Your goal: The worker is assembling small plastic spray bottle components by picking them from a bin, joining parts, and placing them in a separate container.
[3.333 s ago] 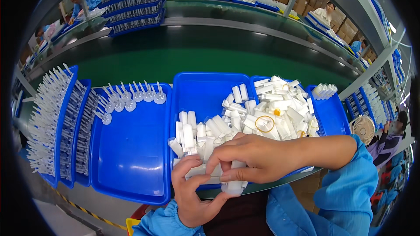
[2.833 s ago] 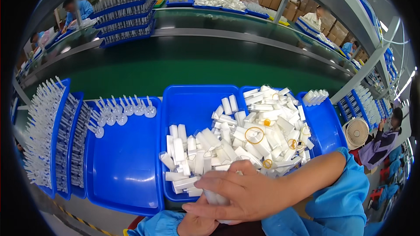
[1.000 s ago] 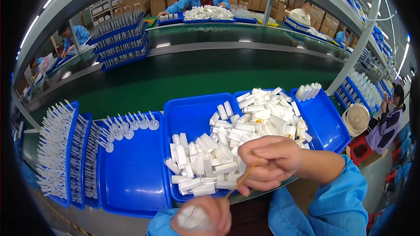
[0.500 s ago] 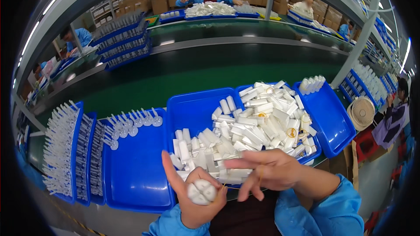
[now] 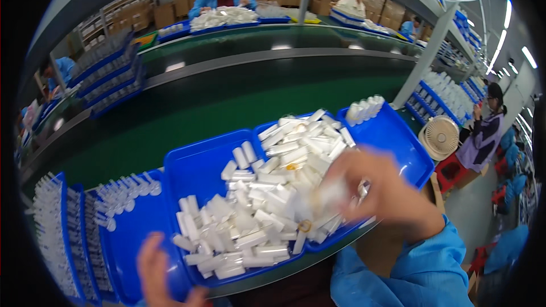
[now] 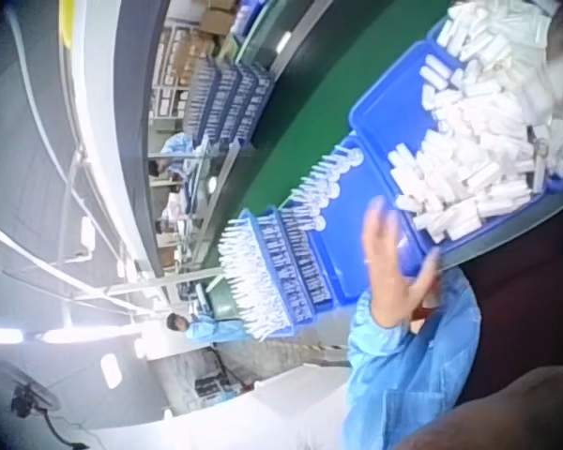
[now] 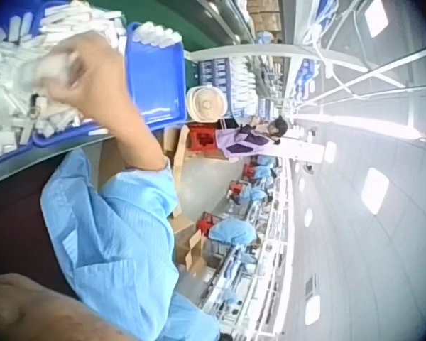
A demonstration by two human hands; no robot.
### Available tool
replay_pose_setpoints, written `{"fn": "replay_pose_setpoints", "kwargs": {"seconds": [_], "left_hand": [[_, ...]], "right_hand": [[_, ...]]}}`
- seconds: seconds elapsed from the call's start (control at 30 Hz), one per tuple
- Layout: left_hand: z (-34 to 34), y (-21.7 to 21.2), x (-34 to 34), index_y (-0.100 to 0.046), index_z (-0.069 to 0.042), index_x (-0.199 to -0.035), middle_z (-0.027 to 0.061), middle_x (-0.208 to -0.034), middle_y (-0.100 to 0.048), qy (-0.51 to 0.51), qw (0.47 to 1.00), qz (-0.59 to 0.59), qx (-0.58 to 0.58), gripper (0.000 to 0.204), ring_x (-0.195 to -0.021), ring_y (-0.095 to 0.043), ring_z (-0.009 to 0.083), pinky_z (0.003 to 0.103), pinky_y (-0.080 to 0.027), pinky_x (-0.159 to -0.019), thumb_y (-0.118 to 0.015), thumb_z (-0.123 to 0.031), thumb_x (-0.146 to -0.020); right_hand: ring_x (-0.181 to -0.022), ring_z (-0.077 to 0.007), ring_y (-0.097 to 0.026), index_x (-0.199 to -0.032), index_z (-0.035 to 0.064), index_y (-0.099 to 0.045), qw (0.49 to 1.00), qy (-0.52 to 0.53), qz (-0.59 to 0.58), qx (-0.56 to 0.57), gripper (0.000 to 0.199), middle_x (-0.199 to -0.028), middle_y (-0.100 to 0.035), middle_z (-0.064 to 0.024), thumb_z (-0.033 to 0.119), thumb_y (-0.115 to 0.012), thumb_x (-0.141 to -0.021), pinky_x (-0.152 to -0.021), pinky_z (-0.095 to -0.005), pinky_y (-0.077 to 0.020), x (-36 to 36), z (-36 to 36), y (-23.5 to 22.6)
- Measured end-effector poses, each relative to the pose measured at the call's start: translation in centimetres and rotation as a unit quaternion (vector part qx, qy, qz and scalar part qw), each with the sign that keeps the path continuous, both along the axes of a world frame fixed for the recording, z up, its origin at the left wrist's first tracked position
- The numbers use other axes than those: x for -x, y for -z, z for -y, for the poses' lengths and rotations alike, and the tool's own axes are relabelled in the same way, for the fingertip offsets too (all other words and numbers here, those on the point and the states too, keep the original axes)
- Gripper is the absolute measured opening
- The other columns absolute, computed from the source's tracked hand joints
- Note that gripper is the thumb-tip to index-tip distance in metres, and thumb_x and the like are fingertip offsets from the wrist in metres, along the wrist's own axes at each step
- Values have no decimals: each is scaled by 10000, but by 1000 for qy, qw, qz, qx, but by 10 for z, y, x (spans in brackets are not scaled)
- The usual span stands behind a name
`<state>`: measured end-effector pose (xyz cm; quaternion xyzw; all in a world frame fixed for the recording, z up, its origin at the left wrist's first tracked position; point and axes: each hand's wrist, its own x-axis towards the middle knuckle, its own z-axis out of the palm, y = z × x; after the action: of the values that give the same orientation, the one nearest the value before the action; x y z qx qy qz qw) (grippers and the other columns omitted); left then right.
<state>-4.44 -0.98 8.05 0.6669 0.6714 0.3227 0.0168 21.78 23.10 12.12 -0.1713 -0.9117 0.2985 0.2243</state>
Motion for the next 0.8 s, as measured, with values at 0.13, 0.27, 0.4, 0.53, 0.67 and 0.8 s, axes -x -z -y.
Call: {"fn": "replay_pose_setpoints", "kwargs": {"seconds": [0.13,0.27,0.4,0.53,0.67,0.8], "left_hand": [[20,33,94,-518,5,-1137,202,-1168,-485,-175,970,-155,60,405,-1046,-480,357,397,-386,-890,-613,-9,-743],[20,87,152,-470,29,-1079,207,-1123,-458,-313,931,-134,127,403,-1059,-463,374,405,-388,-896,-528,127,-693],[29,127,202,-410,45,-1159,241,-1211,-435,-322,910,-226,132,439,-1116,-451,385,401,-383,-930,-547,75,-744],[30,154,235,-416,58,-1157,289,-1260,-381,-335,889,-297,102,383,-1167,-400,414,397,-362,-955,-522,54,-790],[30,164,254,-471,54,-1077,258,-1253,-400,-344,887,-300,72,282,-1124,-431,402,398,-371,-928,-491,66,-795],[17,138,237,-496,46,-972,213,-1104,-453,-326,926,-187,38,184,-958,-496,375,407,-405,-791,-498,64,-789]], "right_hand": [[-657,-239,-594,-870,51,-616,879,421,-14,-225,237,-791,-592,-117,126,-689,-658,-612,-307,-483,-81,-120,8],[-744,-322,-612,-908,49,-592,793,550,32,-259,321,-810,-621,-163,216,-712,-662,-689,-378,-486,-161,-218,39],[-791,-335,-620,-938,58,-572,787,580,106,-181,388,-806,-635,-182,271,-741,-661,-705,-376,-484,-169,-259,72],[-779,-313,-628,-871,62,-604,810,565,104,-117,325,-791,-644,-174,329,-706,-716,-686,-360,-486,-160,-283,94],[-752,-313,-630,-896,49,-630,837,543,48,-51,324,-791,-645,-179,357,-624,-796,-682,-369,-485,-165,-289,101],[-959,-365,-565,-1126,84,-571,759,569,215,-233,500,-1126,-555,-186,452,-605,-789,-798,-381,-456,-158,-275,85]]}}
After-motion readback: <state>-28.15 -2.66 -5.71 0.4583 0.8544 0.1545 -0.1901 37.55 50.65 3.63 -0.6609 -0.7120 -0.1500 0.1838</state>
